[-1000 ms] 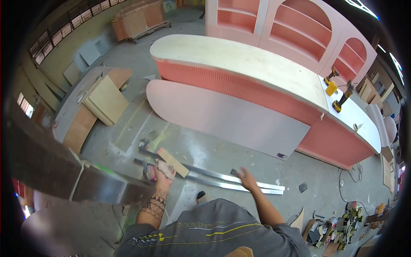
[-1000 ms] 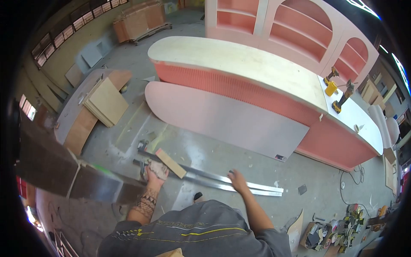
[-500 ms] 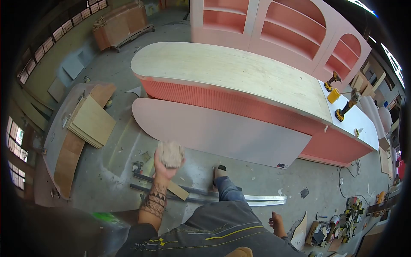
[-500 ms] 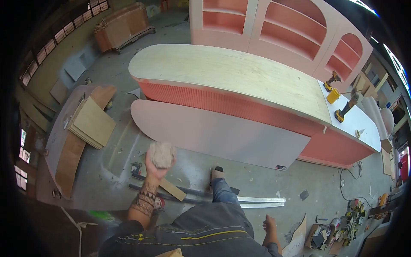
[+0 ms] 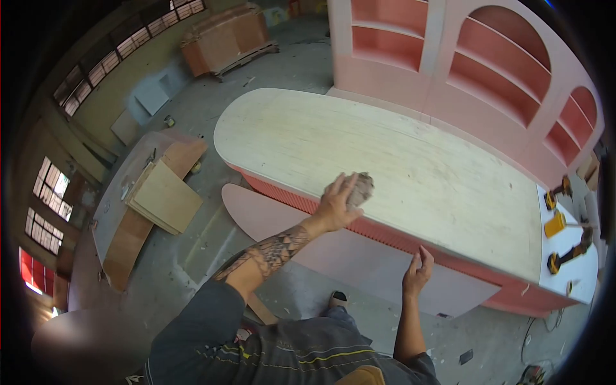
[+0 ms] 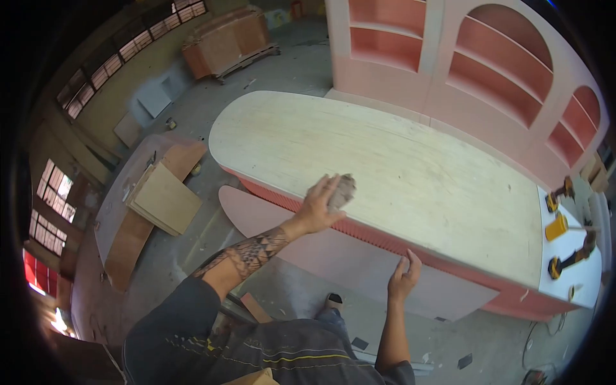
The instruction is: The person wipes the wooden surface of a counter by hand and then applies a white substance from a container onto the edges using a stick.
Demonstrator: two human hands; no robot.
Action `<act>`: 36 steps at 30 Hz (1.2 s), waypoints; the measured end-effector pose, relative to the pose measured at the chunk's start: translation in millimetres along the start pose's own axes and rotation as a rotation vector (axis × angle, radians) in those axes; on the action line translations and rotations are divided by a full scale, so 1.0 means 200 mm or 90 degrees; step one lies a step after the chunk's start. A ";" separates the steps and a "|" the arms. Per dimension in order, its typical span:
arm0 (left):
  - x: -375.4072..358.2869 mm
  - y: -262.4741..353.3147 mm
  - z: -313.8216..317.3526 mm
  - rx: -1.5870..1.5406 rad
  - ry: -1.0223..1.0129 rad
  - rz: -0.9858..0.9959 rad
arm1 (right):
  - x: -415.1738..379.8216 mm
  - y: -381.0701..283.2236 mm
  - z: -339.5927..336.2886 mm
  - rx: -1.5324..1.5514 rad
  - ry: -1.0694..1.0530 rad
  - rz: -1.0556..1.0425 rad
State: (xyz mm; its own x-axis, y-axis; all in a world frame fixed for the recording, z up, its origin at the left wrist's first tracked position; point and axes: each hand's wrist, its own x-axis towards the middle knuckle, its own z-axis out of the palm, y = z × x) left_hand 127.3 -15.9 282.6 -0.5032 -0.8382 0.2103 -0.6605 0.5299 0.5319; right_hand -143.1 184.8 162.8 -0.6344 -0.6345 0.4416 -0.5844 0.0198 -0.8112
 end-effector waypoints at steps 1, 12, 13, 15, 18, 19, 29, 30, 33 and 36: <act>0.07 -0.04 0.11 0.021 0.025 0.036 | 0.11 -0.06 0.08 0.027 0.018 -0.088; 0.32 0.05 0.52 0.141 -0.132 0.074 | 0.58 -1.62 0.23 1.041 -0.708 -0.063; 0.32 0.03 0.52 0.136 -0.108 0.081 | 0.60 -1.72 0.25 1.101 -0.753 -0.060; 0.32 -0.09 0.53 0.116 -0.106 0.117 | 0.59 -1.82 0.36 1.129 -0.774 -0.103; 0.35 -0.33 0.47 0.132 -0.080 0.173 | 0.58 -1.91 0.54 1.142 -0.819 -0.142; 0.36 -0.45 0.40 0.177 -0.063 0.197 | 0.58 -1.94 0.60 1.136 -0.835 -0.142; 0.05 -3.39 -1.48 0.335 0.113 -0.486 | 0.41 -2.26 1.16 0.862 -0.638 -0.026; 0.13 -3.48 -1.53 0.321 0.216 -0.415 | 0.42 -2.26 1.20 0.737 -0.629 0.072; 0.41 -2.89 -1.67 0.171 0.404 -0.213 | 0.41 -1.95 1.52 0.164 -0.483 -0.049; 0.68 -2.43 -0.95 0.125 0.210 0.076 | 0.39 -1.37 1.85 -0.147 -0.339 -0.073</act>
State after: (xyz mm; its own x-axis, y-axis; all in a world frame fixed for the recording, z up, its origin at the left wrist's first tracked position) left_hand 486.4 -411.4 208.4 -0.3981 -0.7486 0.5302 -0.7185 0.6138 0.3271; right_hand 154.6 -156.5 277.8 -0.2537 -0.9418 0.2204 -0.7671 0.0572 -0.6390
